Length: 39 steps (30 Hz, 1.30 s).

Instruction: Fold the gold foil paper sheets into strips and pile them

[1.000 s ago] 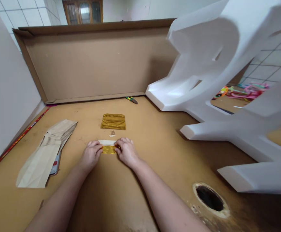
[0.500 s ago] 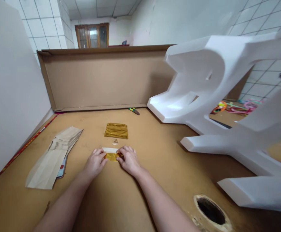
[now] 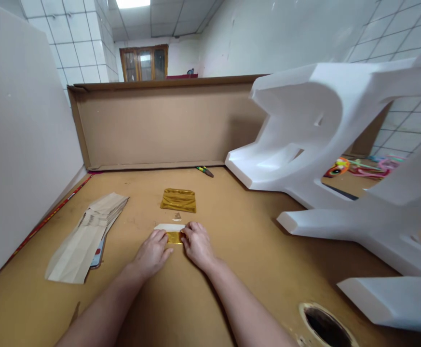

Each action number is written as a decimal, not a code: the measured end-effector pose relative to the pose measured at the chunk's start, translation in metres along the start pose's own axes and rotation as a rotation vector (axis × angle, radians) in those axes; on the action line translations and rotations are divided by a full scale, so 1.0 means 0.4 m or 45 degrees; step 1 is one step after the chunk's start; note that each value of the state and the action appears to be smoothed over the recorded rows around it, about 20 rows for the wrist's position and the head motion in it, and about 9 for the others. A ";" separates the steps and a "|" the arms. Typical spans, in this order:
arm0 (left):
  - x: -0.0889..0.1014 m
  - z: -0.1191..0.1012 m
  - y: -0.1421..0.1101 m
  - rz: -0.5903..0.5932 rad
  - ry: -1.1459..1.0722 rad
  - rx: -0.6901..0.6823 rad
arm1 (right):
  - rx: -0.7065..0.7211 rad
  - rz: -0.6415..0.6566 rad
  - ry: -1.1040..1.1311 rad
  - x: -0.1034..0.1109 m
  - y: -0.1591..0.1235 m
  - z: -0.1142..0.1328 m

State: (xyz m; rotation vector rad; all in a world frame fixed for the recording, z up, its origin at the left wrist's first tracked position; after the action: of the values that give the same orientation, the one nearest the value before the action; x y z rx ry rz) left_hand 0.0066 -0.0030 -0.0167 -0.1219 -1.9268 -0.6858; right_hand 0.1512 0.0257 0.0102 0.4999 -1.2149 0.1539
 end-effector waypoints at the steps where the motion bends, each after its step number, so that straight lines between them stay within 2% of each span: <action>1: -0.001 0.000 0.000 0.002 0.006 -0.008 | 0.004 -0.003 0.001 -0.002 0.000 0.003; 11: -0.018 0.004 -0.002 0.007 0.049 -0.094 | 0.041 0.042 0.030 -0.021 -0.001 0.020; 21: -0.005 -0.010 0.002 0.055 0.050 -0.114 | -0.001 0.060 0.090 -0.032 0.009 0.033; 33: 0.014 -0.014 0.008 0.046 -0.002 -0.132 | -0.142 0.019 0.137 -0.036 0.015 0.022; 39: 0.022 0.003 0.023 0.051 -0.022 -0.131 | -0.161 0.006 0.219 -0.037 0.026 -0.002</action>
State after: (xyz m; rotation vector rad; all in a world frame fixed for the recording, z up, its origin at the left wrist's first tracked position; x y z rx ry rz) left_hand 0.0052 0.0033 -0.0056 -0.2306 -1.9009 -0.7592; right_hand 0.1429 0.0373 -0.0007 0.3660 -1.0503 0.1208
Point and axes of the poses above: each hand's wrist, its own y-axis towards the middle knuckle, its own x-axis out of the back of the hand, z = x × y, the point moved 3 cm from there along y, towards the middle knuckle
